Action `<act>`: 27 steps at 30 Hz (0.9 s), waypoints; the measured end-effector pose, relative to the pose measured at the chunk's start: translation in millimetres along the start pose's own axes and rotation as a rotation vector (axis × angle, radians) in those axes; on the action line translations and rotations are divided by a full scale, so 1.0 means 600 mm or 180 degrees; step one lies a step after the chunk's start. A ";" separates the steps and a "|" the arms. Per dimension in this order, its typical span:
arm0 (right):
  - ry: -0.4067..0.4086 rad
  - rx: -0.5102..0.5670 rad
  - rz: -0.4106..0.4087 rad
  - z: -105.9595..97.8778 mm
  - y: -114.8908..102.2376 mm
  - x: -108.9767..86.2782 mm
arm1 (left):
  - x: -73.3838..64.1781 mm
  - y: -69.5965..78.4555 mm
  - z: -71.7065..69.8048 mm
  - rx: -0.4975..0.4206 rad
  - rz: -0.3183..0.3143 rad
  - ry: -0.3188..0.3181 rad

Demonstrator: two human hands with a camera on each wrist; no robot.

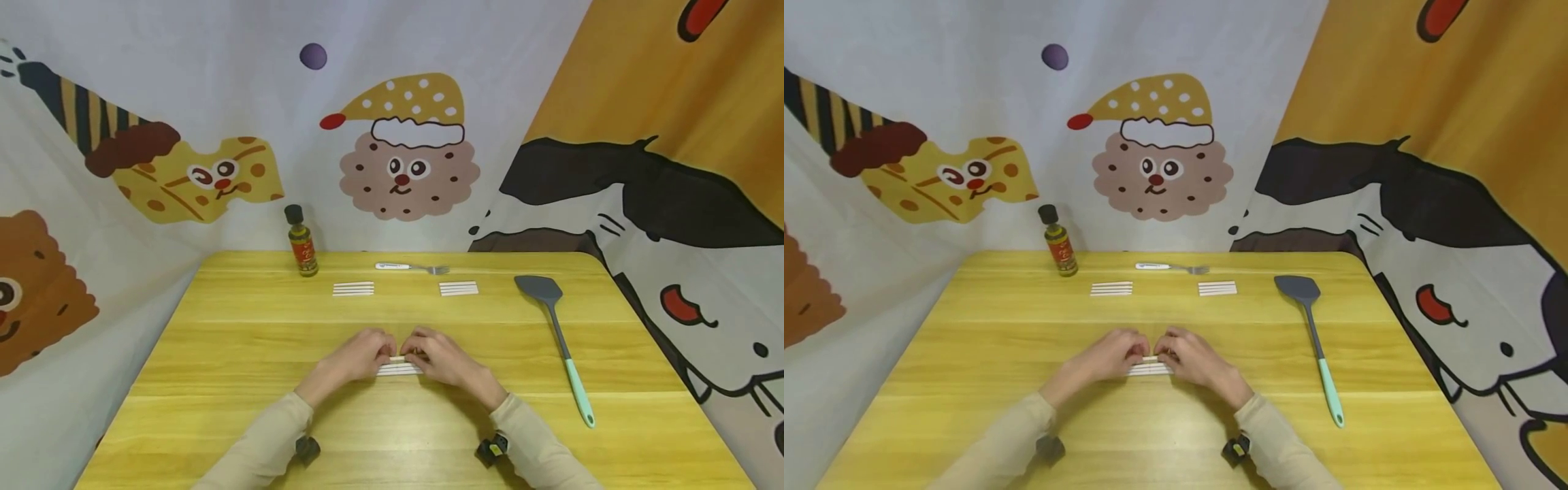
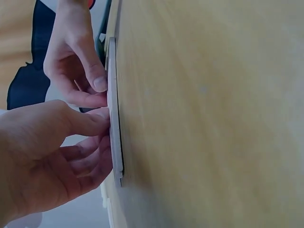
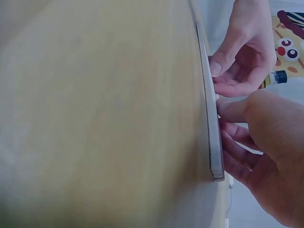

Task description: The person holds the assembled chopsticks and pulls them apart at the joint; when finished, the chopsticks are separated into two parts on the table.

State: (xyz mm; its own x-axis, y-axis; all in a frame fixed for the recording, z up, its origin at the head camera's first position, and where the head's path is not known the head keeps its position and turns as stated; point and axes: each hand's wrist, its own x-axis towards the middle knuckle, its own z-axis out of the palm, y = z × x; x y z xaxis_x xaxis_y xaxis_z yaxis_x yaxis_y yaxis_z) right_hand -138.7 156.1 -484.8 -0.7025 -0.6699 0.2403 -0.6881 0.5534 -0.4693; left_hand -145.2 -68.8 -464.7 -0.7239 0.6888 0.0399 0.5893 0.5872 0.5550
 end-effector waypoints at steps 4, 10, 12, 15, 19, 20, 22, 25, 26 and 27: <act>0.0025 -0.0027 -0.0038 0.002 0.001 0.000 | 0.004 -0.001 0.003 0.0040 -0.0012 -0.0012; 0.0089 -0.0101 -0.0174 -0.002 0.002 0.003 | 0.006 0.000 0.006 0.0079 0.0008 0.0016; 0.0157 -0.0149 -0.0185 -0.005 0.003 0.003 | 0.008 0.000 0.005 0.0059 -0.0004 0.0014; 0.0291 -0.0295 -0.0199 -0.010 0.002 0.004 | 0.009 0.002 -0.001 0.0083 -0.0014 0.0072; 0.0444 -0.0478 -0.0258 -0.015 -0.001 0.006 | 0.011 0.007 -0.012 0.0126 0.0018 0.0204; 0.0471 -0.0506 -0.0274 -0.016 -0.002 0.006 | 0.011 0.008 -0.014 0.0143 0.0033 0.0233; 0.0517 -0.0539 -0.0299 -0.018 -0.004 0.008 | 0.011 0.010 -0.017 0.0139 0.0046 0.0260; 0.0566 -0.0558 -0.0336 -0.021 -0.007 0.010 | 0.012 0.013 -0.020 0.0151 0.0040 0.0295; 0.0577 -0.0560 -0.0349 -0.022 -0.008 0.011 | 0.012 0.013 -0.020 0.0148 0.0030 0.0308; 0.0582 -0.0566 -0.0359 -0.023 -0.009 0.013 | 0.012 0.014 -0.021 0.0145 0.0023 0.0323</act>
State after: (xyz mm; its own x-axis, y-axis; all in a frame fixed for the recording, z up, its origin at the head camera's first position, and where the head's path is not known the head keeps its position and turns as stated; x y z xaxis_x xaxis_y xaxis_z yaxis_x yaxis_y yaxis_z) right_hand -142.7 154.7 -468.5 -0.6296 -0.6406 0.4396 -0.7736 0.5693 -0.2783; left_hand -150.1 -64.2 -449.3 -0.7508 0.6478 0.1289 0.6085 0.6026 0.5163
